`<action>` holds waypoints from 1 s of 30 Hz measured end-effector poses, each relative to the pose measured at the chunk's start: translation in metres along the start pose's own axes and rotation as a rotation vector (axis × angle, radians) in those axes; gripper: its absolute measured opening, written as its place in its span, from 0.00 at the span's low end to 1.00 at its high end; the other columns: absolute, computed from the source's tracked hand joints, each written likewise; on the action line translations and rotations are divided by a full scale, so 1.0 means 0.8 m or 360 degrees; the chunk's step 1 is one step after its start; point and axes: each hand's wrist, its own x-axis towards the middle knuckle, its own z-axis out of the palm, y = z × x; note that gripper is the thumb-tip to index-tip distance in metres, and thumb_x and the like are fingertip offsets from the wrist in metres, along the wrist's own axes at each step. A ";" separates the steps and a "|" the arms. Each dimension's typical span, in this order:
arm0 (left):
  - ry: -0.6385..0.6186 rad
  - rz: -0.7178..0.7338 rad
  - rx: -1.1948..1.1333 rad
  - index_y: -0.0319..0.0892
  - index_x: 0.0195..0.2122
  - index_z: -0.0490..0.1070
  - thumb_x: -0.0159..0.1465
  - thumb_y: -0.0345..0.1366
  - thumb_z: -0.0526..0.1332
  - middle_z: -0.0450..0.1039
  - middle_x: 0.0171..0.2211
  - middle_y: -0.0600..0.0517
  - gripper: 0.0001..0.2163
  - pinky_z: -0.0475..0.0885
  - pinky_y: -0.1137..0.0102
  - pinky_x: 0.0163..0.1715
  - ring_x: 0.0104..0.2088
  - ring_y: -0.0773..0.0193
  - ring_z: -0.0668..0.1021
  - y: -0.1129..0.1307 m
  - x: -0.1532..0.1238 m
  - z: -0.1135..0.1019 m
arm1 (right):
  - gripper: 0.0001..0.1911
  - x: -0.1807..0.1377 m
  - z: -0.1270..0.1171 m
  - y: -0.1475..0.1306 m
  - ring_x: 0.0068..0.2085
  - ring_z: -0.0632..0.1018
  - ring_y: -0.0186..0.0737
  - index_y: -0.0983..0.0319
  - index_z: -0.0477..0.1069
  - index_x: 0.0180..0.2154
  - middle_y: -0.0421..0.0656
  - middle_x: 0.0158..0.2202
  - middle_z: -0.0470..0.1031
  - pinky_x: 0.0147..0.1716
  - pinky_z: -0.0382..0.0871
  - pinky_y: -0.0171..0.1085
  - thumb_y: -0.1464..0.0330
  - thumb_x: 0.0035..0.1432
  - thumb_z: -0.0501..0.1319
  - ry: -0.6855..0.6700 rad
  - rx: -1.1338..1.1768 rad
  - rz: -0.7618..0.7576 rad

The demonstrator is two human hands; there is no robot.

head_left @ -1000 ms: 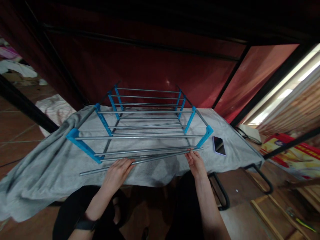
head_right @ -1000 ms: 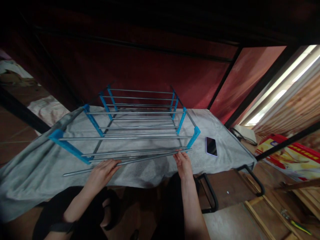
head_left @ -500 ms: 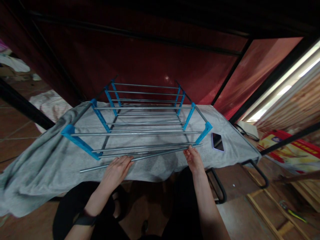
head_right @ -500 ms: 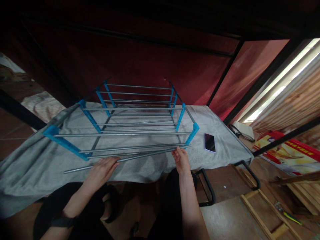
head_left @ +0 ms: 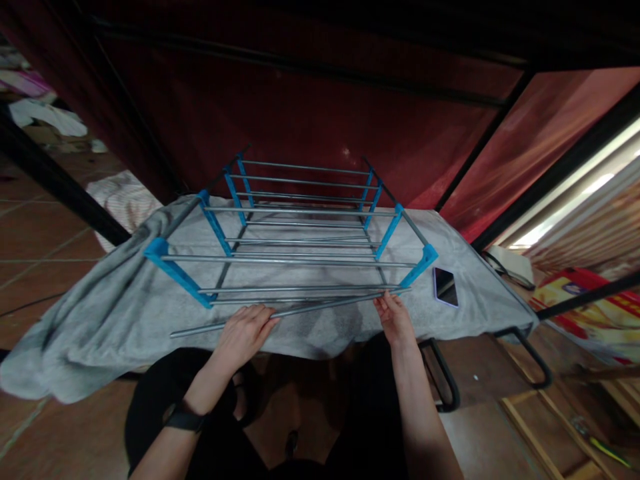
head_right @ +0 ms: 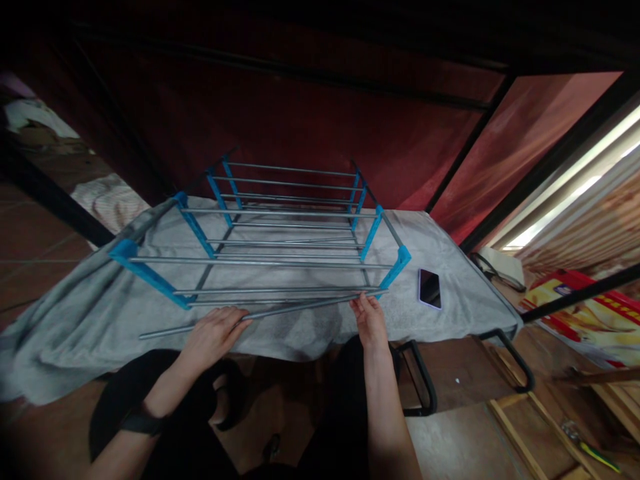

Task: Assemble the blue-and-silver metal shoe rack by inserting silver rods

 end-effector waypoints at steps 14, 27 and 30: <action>-0.0084 -0.0013 0.0023 0.42 0.42 0.72 0.72 0.41 0.51 0.76 0.36 0.47 0.12 0.69 0.62 0.42 0.38 0.57 0.77 0.006 -0.002 0.003 | 0.14 0.011 -0.021 0.009 0.38 0.80 0.32 0.58 0.76 0.31 0.35 0.34 0.81 0.46 0.76 0.37 0.70 0.40 0.77 0.0025 -0.0035 -0.0044; -0.0090 -0.0071 0.0039 0.43 0.38 0.72 0.72 0.43 0.51 0.73 0.34 0.47 0.14 0.67 0.62 0.40 0.37 0.58 0.75 -0.009 -0.001 -0.002 | 0.13 0.032 -0.050 0.011 0.31 0.78 0.28 0.60 0.72 0.27 0.34 0.29 0.77 0.36 0.76 0.29 0.66 0.45 0.75 0.0228 -0.0023 -0.0097; -0.0086 -0.0080 0.0043 0.43 0.38 0.72 0.72 0.42 0.51 0.73 0.34 0.47 0.14 0.68 0.62 0.40 0.37 0.58 0.75 -0.012 0.000 -0.006 | 0.13 0.030 -0.049 0.011 0.33 0.78 0.29 0.60 0.71 0.26 0.35 0.30 0.77 0.37 0.76 0.30 0.67 0.44 0.75 0.0233 0.0008 -0.0137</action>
